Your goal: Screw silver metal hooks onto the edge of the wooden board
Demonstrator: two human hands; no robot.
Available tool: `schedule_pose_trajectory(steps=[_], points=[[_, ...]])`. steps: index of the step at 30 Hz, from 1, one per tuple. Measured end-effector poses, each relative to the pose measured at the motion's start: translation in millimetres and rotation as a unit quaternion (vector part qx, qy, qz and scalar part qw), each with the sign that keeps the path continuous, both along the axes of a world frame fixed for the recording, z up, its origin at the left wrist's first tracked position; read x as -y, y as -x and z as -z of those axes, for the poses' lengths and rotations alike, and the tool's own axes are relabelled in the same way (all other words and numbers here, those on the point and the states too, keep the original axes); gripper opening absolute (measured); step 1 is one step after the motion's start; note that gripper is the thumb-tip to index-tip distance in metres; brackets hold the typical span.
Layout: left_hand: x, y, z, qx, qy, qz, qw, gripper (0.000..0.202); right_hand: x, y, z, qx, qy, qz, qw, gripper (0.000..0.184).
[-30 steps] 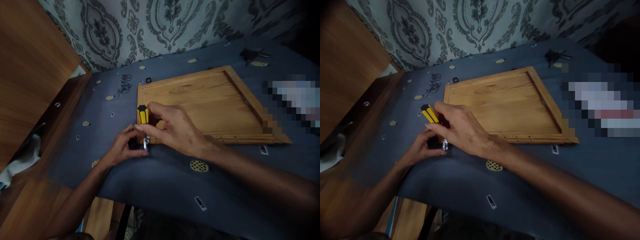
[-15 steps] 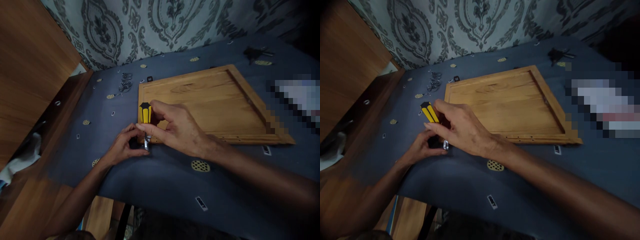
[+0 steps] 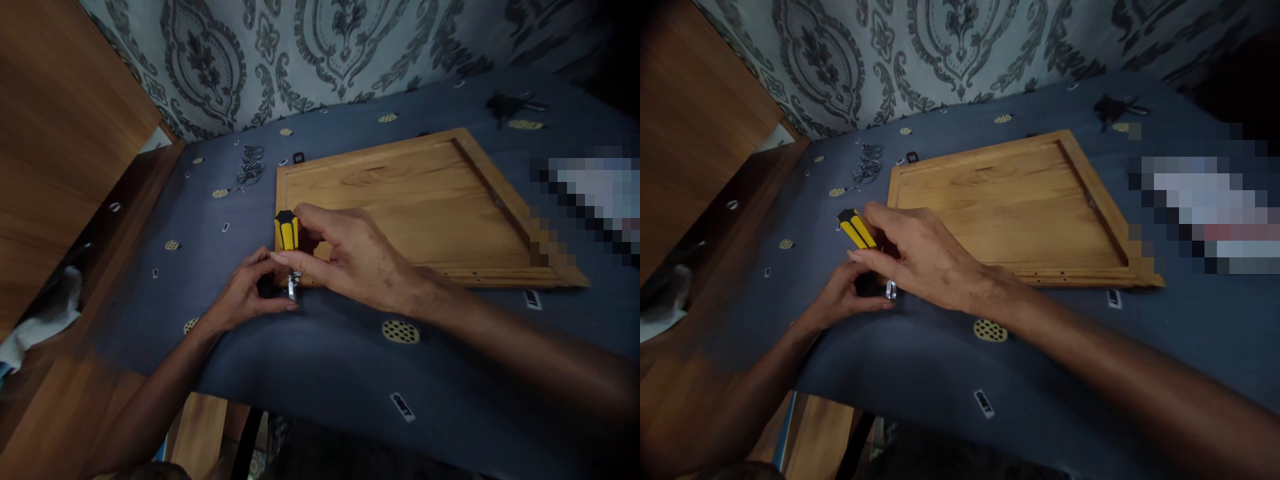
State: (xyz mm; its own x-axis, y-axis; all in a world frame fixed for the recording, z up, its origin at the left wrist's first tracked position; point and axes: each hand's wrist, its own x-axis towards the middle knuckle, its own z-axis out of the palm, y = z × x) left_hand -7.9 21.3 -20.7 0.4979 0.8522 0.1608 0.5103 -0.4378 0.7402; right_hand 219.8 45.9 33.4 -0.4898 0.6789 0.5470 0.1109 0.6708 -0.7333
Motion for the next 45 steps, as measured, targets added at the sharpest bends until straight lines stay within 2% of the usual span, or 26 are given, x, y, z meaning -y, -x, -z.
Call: schedule_pose_trajectory(steps=[8, 13, 17, 21, 27, 33, 39, 41, 45], points=[[0.0, 1.0, 1.0, 0.003, 0.013, 0.003, 1.0, 0.053, 1.2, -1.4, -4.7, 0.008, 0.031, -0.022, 0.999, 0.021], [-0.4, 1.2, 2.3, 0.002, 0.013, 0.0, 1.0, 0.05, -4.6, -8.5, -12.9, 0.017, 0.128, -0.104, 0.986, 0.011], [-0.3, 0.0, 1.9, 0.02, 0.007, -0.005, 1.0, 0.047, -10.1, -14.8, -16.8, 0.026, 0.155, -0.163, 0.974, 0.01], [-0.2, -0.7, 1.3, 0.02, 0.004, -0.005, 1.0, 0.047, -9.4, -13.9, -17.2, 0.039, 0.137, -0.135, 0.981, 0.013], [-0.5, 0.1, 1.7, 0.021, 0.004, 0.005, 1.0, 0.047, -4.1, -10.0, -18.8, 0.065, 0.069, -0.08, 0.992, 0.014], [-0.3, 0.2, -1.1, 0.017, 0.011, 0.004, 1.0, 0.048, -3.0, -10.0, -19.0, 0.055, 0.082, -0.069, 0.993, 0.014], [0.3, -1.8, -4.3, 0.006, 0.011, -0.006, 1.0, 0.046, -5.9, -13.2, -19.6, 0.021, 0.053, 0.004, 0.998, 0.016], [0.1, -1.9, -4.0, 0.003, 0.014, -0.005, 1.0, 0.045, -6.2, -14.0, -19.8, 0.037, 0.049, 0.002, 0.998, 0.016], [0.1, -1.4, -3.0, 0.009, 0.004, -0.001, 1.0, 0.046, -5.2, -13.7, -18.4, 0.039, 0.084, -0.044, 0.995, 0.012]])
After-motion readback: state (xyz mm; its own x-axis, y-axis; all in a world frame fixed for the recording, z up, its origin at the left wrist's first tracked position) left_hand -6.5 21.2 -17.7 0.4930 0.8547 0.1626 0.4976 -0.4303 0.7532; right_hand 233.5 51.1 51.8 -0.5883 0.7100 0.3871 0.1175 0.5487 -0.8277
